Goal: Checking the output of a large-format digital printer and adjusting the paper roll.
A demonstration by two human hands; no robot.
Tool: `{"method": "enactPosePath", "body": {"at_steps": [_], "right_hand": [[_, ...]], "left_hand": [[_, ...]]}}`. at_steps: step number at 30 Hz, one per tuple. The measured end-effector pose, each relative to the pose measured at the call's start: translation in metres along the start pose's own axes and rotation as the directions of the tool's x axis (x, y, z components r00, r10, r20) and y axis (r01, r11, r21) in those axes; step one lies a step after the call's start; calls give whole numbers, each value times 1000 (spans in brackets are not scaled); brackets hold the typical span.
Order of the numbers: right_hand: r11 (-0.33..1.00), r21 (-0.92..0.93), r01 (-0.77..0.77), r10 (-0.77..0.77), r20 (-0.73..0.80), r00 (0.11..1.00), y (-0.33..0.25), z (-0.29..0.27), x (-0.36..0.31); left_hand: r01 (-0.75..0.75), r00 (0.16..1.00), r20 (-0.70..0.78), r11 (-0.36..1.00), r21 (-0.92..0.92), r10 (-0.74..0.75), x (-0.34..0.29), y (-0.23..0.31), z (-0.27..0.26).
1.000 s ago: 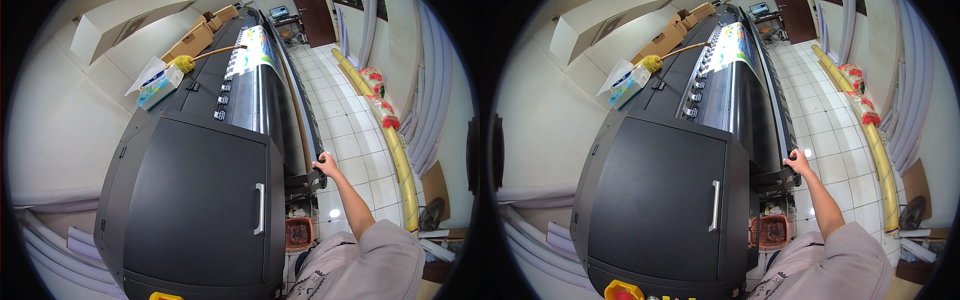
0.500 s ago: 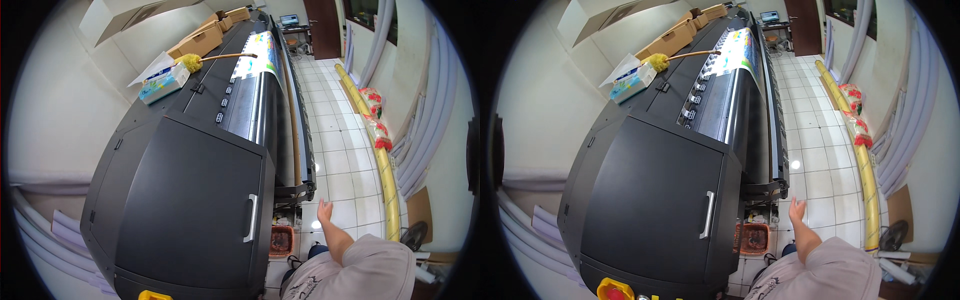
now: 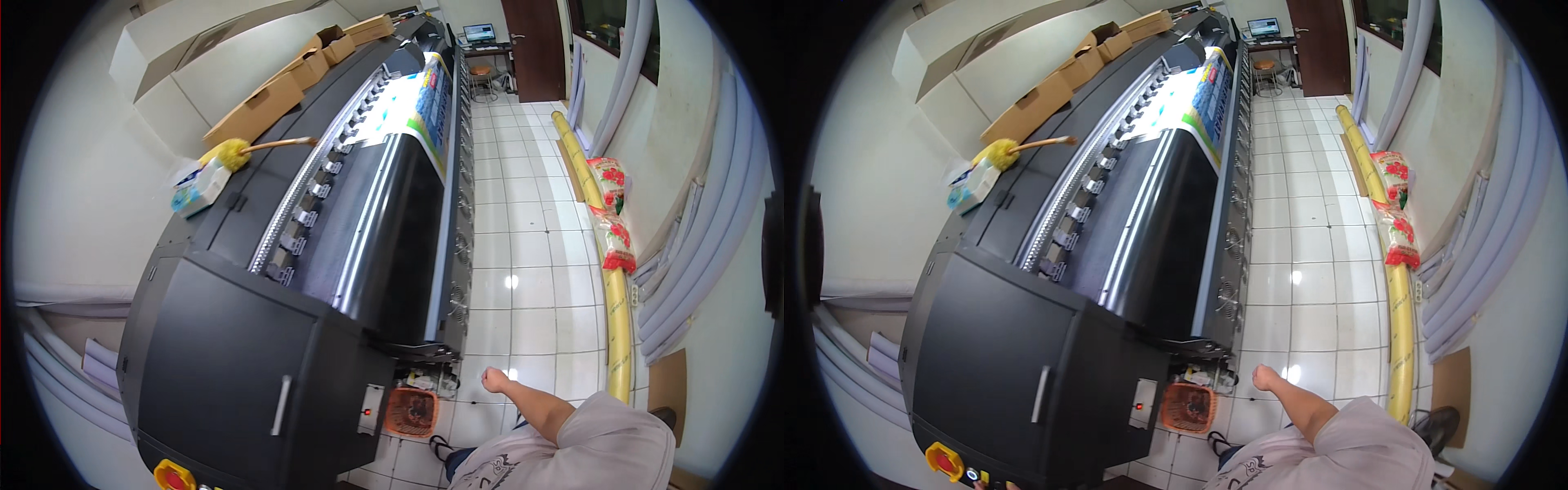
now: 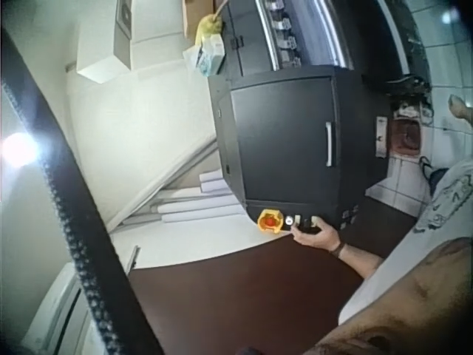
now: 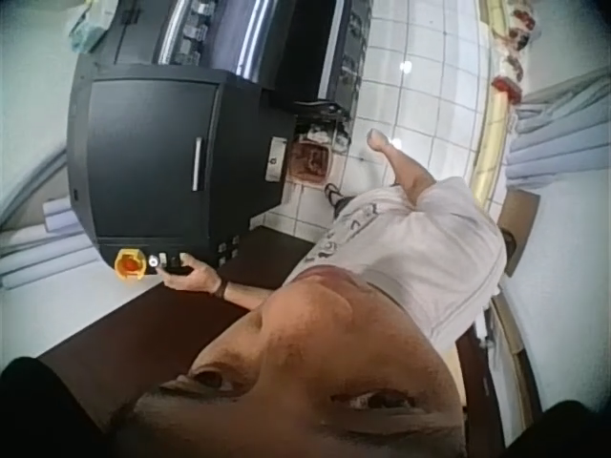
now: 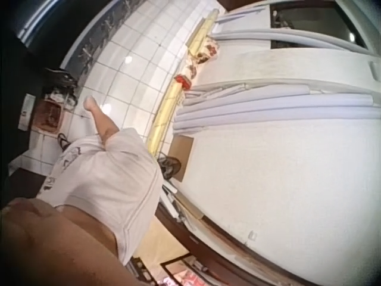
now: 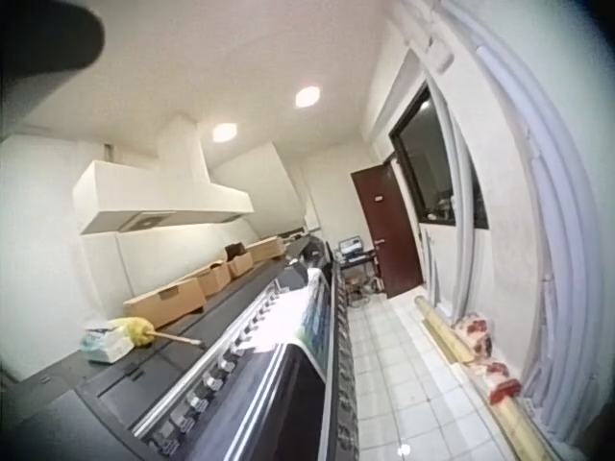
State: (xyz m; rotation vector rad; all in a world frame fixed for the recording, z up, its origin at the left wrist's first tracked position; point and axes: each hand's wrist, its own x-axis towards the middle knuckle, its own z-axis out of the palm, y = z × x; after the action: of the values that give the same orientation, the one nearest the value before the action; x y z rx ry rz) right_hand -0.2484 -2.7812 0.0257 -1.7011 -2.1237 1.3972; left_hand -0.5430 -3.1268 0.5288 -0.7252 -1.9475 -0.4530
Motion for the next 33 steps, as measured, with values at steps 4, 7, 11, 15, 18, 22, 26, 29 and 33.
{"method": "enactPosePath", "body": {"at_steps": [4, 7, 11, 15, 18, 22, 26, 29, 33], "right_hand": [[996, -85, 32, -29, 38, 999, 64, -65, 15], [915, -401, 43, -9, 85, 996, 182, -98, 20], [800, -598, -38, 194, 197, 961, 330, -145, -15], [627, 21, -779, 777, 52, 627, 342, -202, -29], [783, -614, -102, 326, 265, 908, 374, -262, 0], [881, -71, -468, 462, -89, 882, 354, -299, 56], [887, -449, -104, 227, 229, 946, 349, -353, 101], [712, 434, -552, 582, 74, 810, 316, -395, 142], [793, 523, -311, 444, -146, 884, 293, -487, 212]], "left_hand": [[128, 967, -215, 990, -66, -139, -15, 81, 6], [-27, 981, -191, 999, 43, 35, -12, 176, 10], [256, 961, 238, 790, -557, -143, -51, 291, 71], [362, 793, 606, 747, -558, 67, -108, 366, 166], [145, 704, 652, 843, -518, 280, -153, 424, 259], [93, 615, 734, 898, -430, 288, -166, 504, 335], [145, 616, 768, 933, -329, 175, -141, 617, 411], [173, 596, 783, 924, -341, 177, -111, 696, 472], [156, 543, 822, 941, -301, 173, -76, 796, 548]]}}
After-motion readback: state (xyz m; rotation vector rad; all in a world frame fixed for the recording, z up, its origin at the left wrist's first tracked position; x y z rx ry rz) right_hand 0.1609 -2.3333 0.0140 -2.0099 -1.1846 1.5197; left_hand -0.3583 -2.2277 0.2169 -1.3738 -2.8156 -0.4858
